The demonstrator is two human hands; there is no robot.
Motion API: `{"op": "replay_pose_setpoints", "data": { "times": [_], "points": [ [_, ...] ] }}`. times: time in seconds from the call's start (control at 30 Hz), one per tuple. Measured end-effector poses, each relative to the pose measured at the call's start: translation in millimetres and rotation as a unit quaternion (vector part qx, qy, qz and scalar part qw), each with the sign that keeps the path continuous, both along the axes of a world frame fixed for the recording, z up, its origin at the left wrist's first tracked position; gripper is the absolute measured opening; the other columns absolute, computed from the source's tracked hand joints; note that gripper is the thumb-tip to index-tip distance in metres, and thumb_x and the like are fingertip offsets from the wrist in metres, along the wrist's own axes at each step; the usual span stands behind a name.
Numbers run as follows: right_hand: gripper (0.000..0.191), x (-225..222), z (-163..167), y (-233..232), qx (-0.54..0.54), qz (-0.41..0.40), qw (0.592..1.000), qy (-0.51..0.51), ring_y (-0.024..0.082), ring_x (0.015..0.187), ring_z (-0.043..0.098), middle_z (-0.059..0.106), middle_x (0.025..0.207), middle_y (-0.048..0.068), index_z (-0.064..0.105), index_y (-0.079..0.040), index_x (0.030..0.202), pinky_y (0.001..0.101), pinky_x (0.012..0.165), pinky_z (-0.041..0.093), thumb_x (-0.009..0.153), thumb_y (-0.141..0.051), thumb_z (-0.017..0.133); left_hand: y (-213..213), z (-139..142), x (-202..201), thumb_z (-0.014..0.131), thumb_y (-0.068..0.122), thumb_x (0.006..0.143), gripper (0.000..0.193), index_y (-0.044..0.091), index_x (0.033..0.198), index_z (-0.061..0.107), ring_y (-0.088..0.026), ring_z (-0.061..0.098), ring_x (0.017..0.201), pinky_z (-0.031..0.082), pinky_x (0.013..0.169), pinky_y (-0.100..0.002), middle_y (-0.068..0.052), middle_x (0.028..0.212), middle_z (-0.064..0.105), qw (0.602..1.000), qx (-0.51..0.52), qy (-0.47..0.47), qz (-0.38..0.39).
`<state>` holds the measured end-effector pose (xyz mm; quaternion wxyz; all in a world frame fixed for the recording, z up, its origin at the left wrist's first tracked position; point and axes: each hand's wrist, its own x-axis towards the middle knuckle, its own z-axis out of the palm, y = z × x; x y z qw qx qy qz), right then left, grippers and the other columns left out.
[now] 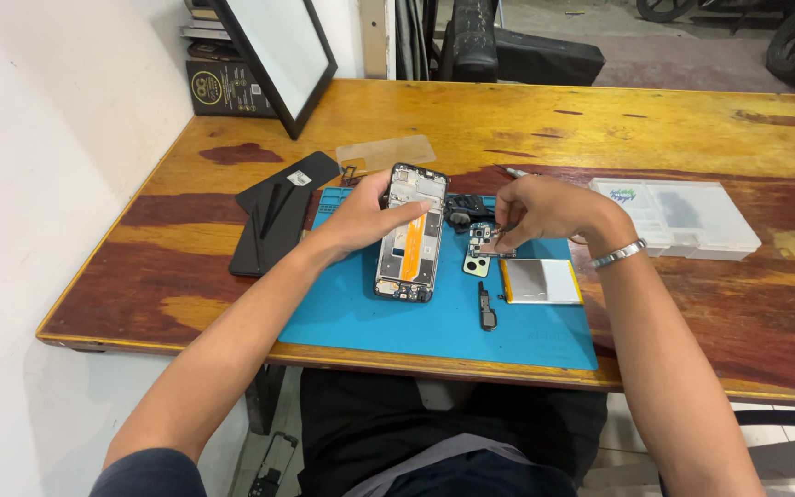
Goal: The person disassembles a smartphone on a blue mat, removes the motherboard and camera module, cleans the interior with a brush, and reassembles the components. The person handles the phone frame, motherboard, camera module, and battery while using a brush and screwdriver.
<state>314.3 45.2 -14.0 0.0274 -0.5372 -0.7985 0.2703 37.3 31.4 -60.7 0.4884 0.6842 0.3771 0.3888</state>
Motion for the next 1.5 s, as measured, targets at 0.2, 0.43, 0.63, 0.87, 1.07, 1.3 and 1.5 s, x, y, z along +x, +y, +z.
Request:
{"op": "replay_pose_setpoints", "data": {
  "times": [0.2, 0.43, 0.63, 0.87, 1.07, 1.3, 1.5],
  "points": [
    [0.021, 16, 12, 4, 0.070, -0.005, 0.973, 0.220, 0.014, 0.079, 0.072, 0.078, 0.085, 0.005, 0.066, -0.002, 0.092, 0.0276, 0.073, 0.055, 0.080, -0.007, 0.083, 1, -1, 0, 0.075, 0.027, 0.090, 0.042, 0.003, 0.122, 0.065, -0.012, 0.072, 0.098, 0.059, 0.085, -0.030, -0.008, 0.112, 0.076, 1.000, 0.017, -0.001, -0.004],
    [0.030, -24, -6, 3, 0.134, 0.035, 0.867, 0.478, 0.007, 0.087, 0.069, 0.072, 0.098, 0.001, 0.067, -0.004, 0.118, 0.0219, 0.079, 0.059, 0.089, -0.004, 0.076, 6, -8, 2, 0.079, 0.030, 0.087, 0.048, 0.003, 0.123, 0.064, -0.012, 0.069, 0.099, 0.058, 0.088, -0.029, -0.007, 0.112, 0.074, 0.996, 0.089, 0.002, -0.016],
    [0.021, -53, -21, -9, 0.209, 0.022, 0.885, 0.416, 0.005, 0.075, 0.055, 0.071, 0.094, 0.001, 0.073, -0.001, 0.113, 0.0209, 0.064, 0.047, 0.094, -0.009, 0.076, 5, -8, 6, 0.083, 0.029, 0.083, 0.052, 0.002, 0.123, 0.063, -0.012, 0.070, 0.099, 0.058, 0.087, -0.029, -0.006, 0.109, 0.073, 0.994, 0.103, 0.002, -0.023],
    [0.020, -54, -10, -20, 0.252, 0.028, 0.892, 0.375, 0.003, 0.073, 0.055, 0.060, 0.088, -0.002, 0.075, -0.003, 0.110, 0.0211, 0.063, 0.048, 0.093, -0.013, 0.076, 1, -5, 7, 0.082, 0.026, 0.086, 0.047, 0.002, 0.122, 0.063, -0.010, 0.068, 0.100, 0.058, 0.088, -0.028, -0.005, 0.110, 0.073, 0.992, 0.116, -0.004, -0.043],
    [0.019, -51, -10, -19, 0.269, 0.019, 0.905, 0.331, 0.006, 0.067, 0.050, 0.059, 0.080, 0.001, 0.076, -0.003, 0.103, 0.0237, 0.058, 0.043, 0.091, -0.017, 0.080, 0, -5, 6, 0.083, 0.025, 0.086, 0.044, 0.004, 0.119, 0.063, -0.009, 0.067, 0.098, 0.057, 0.086, -0.028, -0.004, 0.107, 0.073, 0.990, 0.138, -0.006, -0.038],
    [0.018, -44, -9, -17, 0.289, 0.046, 0.902, 0.317, 0.006, 0.071, 0.055, 0.066, 0.080, 0.002, 0.076, -0.003, 0.101, 0.0230, 0.063, 0.046, 0.090, -0.016, 0.080, 0, -5, 7, 0.083, 0.025, 0.086, 0.042, 0.005, 0.117, 0.065, -0.008, 0.067, 0.096, 0.057, 0.085, -0.027, -0.003, 0.106, 0.073, 0.991, 0.132, -0.004, -0.034],
    [0.017, -44, -10, -16, 0.250, 0.041, 0.908, 0.333, 0.006, 0.073, 0.060, 0.066, 0.086, 0.002, 0.075, -0.003, 0.102, 0.0223, 0.063, 0.050, 0.090, -0.014, 0.079, -1, -3, 7, 0.084, 0.027, 0.086, 0.042, 0.005, 0.115, 0.064, -0.008, 0.066, 0.095, 0.056, 0.083, -0.027, -0.002, 0.104, 0.072, 0.989, 0.144, -0.003, -0.039]
  ]
}}
